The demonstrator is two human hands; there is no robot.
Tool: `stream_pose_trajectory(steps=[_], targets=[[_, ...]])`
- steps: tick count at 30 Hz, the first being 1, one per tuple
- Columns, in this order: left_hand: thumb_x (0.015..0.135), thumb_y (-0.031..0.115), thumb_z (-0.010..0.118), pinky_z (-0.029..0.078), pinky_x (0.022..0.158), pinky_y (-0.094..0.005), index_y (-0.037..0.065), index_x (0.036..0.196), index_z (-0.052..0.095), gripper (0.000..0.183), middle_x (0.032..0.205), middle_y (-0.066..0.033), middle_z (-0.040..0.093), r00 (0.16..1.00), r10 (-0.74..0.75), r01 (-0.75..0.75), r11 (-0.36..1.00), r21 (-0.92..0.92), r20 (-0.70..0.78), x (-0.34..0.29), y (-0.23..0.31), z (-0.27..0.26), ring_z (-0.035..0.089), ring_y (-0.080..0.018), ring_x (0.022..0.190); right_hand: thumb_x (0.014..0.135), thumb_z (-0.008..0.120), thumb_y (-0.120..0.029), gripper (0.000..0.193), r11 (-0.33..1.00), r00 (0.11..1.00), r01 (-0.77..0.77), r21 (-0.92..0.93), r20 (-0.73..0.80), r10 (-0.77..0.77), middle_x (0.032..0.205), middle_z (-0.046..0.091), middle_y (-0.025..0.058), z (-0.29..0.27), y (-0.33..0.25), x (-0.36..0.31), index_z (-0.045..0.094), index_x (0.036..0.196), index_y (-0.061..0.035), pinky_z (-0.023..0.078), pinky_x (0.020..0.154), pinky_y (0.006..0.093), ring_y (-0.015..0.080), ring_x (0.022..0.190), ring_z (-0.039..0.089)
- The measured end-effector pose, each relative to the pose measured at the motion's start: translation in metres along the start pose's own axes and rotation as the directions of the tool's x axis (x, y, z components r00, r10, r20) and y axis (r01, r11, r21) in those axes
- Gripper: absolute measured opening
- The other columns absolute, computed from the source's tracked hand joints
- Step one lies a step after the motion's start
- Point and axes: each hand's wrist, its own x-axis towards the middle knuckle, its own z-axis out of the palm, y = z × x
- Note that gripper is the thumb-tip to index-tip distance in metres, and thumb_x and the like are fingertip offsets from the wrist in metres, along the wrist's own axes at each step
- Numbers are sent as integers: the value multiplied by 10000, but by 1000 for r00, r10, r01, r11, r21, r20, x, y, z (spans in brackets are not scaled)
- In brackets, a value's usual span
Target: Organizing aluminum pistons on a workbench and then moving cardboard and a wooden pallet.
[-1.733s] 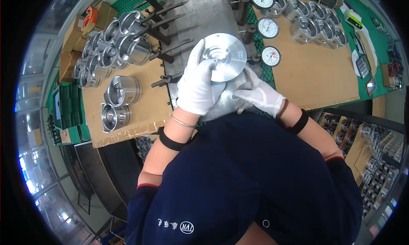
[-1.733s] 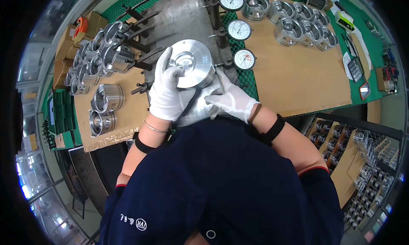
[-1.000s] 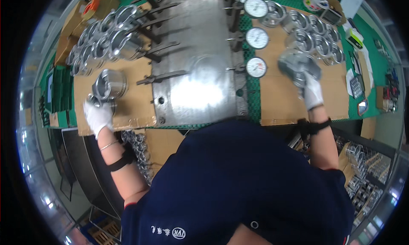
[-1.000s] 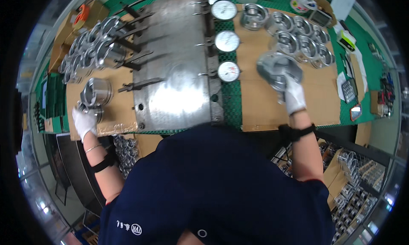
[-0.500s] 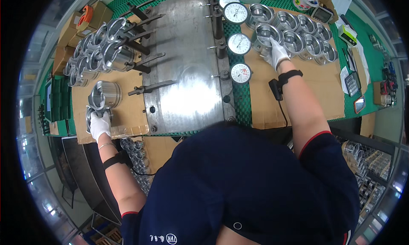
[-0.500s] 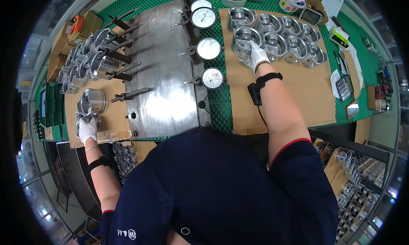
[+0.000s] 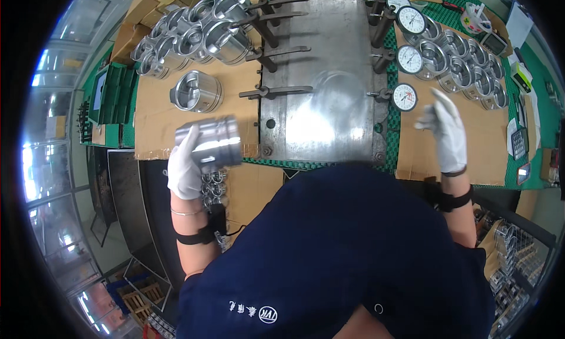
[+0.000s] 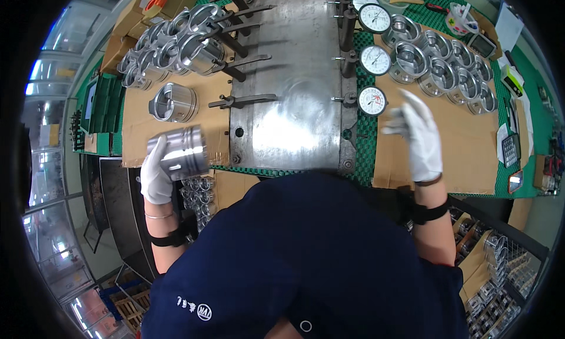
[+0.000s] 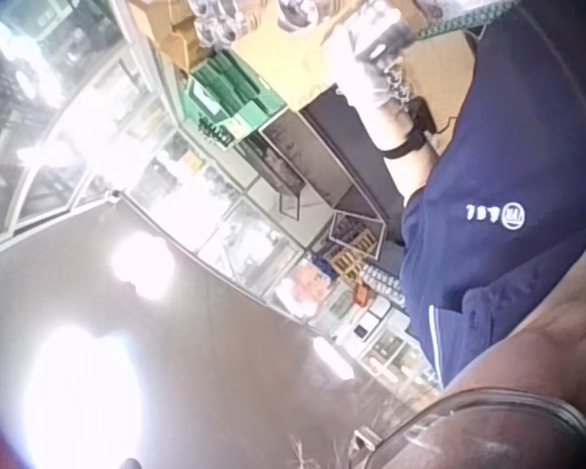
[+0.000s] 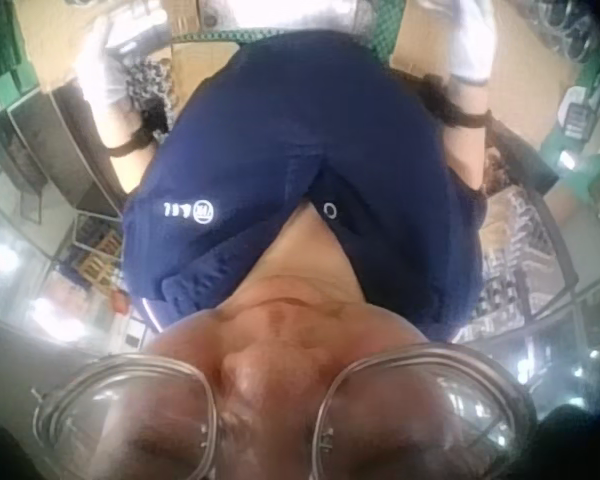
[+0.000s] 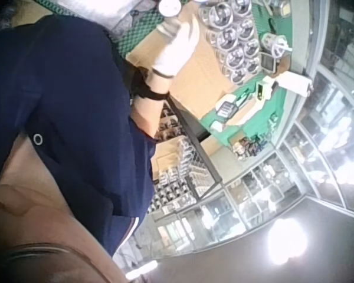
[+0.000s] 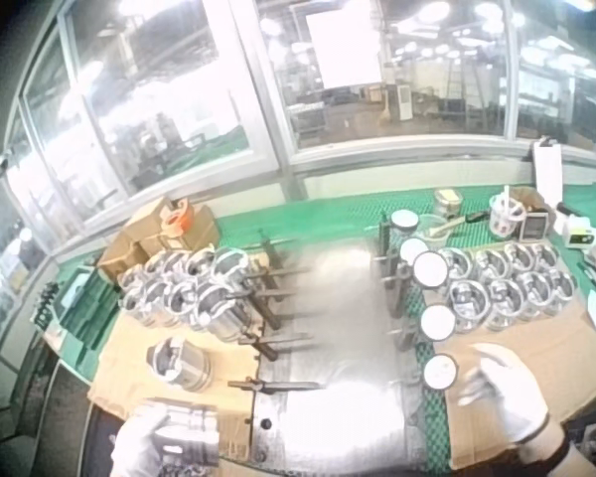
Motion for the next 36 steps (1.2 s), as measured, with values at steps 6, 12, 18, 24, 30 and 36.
stream_pose_trajectory(steps=[6, 12, 18, 24, 30, 36], targets=[[1001, 304, 484, 519, 869, -346, -18, 1272, 511, 422, 1163, -132, 627, 747, 267, -13, 922, -388, 609, -40, 16, 60, 630, -211, 1021, 718, 820, -261, 1004, 881, 716, 420, -218, 677, -173, 1329, 481, 195, 136, -9, -27, 237, 1489, 12, 469, 972, 377, 273, 1197, 521], [961, 340, 571, 477, 963, -382, -38, 1345, 422, 559, 1201, -163, 611, 627, -32, 199, 973, -120, 779, -4, -30, 84, 590, -225, 1118, 600, 840, -333, 1023, 682, 771, 612, -401, 495, -400, 1255, 506, 232, 136, -5, -18, 339, 1420, 16, 474, 930, 426, 378, 1129, 528], [673, 202, 847, 505, 937, -414, -3, 1377, 368, 876, 1366, -290, 461, 346, 670, -938, 267, 222, 656, 2, -47, 114, 583, -410, 1138, 639, 790, -343, 734, 443, 806, 590, -675, 458, -375, 1093, 585, 204, 150, -19, -11, 540, 1259, -39, 499, 838, 451, 392, 983, 583], [597, 196, 878, 519, 894, -463, 77, 1292, 413, 845, 1386, -294, 437, 170, 770, -977, 48, 209, 615, 15, -53, 141, 568, -456, 1111, 691, 787, -293, 757, 453, 767, 640, -620, 482, -424, 1124, 576, 210, 144, -12, -1, 478, 1332, -35, 512, 842, 446, 376, 1000, 604], [588, 188, 881, 574, 730, -382, 102, 1043, 431, 646, 1331, -272, 514, 2, 831, -978, -115, 176, 557, 22, -44, 159, 644, -387, 992, 815, 734, -202, 863, 925, 847, -245, -291, 399, 350, 1160, 620, 199, 92, 34, -13, 228, 1482, 10, 526, 814, 331, 253, 952, 657], [578, 147, 879, 581, 700, -377, 97, 967, 452, 579, 1319, -274, 524, 2, 856, -991, -67, 115, 516, 38, -32, 184, 649, -397, 990, 886, 663, -108, 908, 919, 838, -390, -62, 391, 382, 1219, 583, 195, 99, 47, -9, 29, 1533, -45, 585, 698, 340, 231, 866, 672]])
